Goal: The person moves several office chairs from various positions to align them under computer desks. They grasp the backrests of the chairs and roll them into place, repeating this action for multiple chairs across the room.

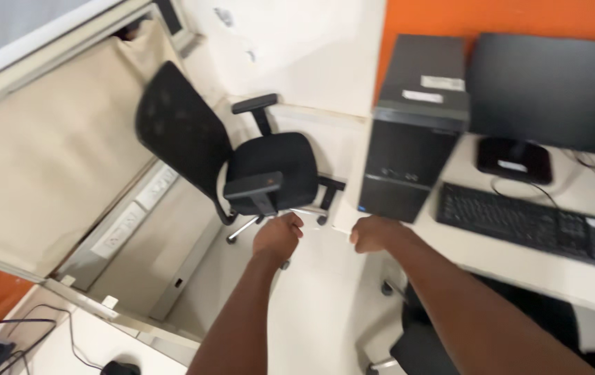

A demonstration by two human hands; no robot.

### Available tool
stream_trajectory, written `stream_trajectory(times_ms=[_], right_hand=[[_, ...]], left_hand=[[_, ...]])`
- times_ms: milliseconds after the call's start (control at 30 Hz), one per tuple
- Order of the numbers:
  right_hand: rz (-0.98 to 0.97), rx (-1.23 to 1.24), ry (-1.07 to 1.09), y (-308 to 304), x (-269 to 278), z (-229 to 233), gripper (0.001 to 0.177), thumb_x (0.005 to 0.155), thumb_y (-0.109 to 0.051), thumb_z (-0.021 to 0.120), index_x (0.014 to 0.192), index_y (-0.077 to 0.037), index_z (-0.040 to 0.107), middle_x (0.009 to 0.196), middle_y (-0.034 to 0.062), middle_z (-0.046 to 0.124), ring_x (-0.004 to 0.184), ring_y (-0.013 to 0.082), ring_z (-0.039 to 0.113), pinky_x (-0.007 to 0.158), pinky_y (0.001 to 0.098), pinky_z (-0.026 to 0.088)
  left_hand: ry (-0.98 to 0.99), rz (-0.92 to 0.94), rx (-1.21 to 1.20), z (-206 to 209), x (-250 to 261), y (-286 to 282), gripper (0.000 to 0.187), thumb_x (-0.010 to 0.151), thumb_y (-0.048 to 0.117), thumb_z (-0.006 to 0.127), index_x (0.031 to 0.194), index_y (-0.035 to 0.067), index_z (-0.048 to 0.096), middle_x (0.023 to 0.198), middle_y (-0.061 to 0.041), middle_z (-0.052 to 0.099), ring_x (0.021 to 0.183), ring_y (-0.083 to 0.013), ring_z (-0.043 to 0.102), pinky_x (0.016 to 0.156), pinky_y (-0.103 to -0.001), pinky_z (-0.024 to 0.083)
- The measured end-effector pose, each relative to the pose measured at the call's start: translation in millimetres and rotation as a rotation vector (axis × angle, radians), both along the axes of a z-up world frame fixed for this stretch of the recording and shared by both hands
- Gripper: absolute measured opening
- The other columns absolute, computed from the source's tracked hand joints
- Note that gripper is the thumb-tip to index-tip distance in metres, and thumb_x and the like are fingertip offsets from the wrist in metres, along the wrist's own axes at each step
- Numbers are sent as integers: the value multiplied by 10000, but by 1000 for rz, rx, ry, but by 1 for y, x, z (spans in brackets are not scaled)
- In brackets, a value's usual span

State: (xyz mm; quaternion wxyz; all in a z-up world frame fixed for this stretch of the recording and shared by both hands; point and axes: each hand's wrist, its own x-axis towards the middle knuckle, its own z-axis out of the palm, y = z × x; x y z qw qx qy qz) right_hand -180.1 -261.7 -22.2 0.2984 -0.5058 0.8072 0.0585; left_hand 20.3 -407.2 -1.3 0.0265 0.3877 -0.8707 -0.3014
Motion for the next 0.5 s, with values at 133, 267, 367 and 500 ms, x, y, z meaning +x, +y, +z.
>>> stream_trajectory(times_ms=[133,267,367,500], right_hand=[[-32,-31,-89,-53,0,-2,424,816,-245,736,1239,-225,737,1245,61,727,1200,258,664,1023,396,522],[79,-124,-165,-98,-7,-24,386,800,-221,721,1180,-173,771,1176,74,772,1129,242,718,983,381,551],[112,-162,-194,-125,-4,-32,368,780,-180,740,1145,-154,782,1145,74,757,1115,249,688,961,385,536],[70,-182,-249,-157,4,-41,289,838,-169,662,1097,-144,786,1044,54,803,1069,220,726,937,364,542]], left_hand=[[-41,122,-17,25,11,-29,276,939,131,532,1131,222,709,1036,48,779,1019,-205,722,890,-386,550],[-31,207,9,23,26,-51,231,964,179,556,1132,213,711,1045,20,776,1029,-219,717,908,-396,539],[-26,272,21,15,33,-71,259,933,127,555,1105,208,731,1033,22,787,1023,-215,723,904,-393,548],[5,285,-41,4,39,-106,218,953,187,571,1101,207,730,1036,9,784,1013,-226,734,893,-388,565]])
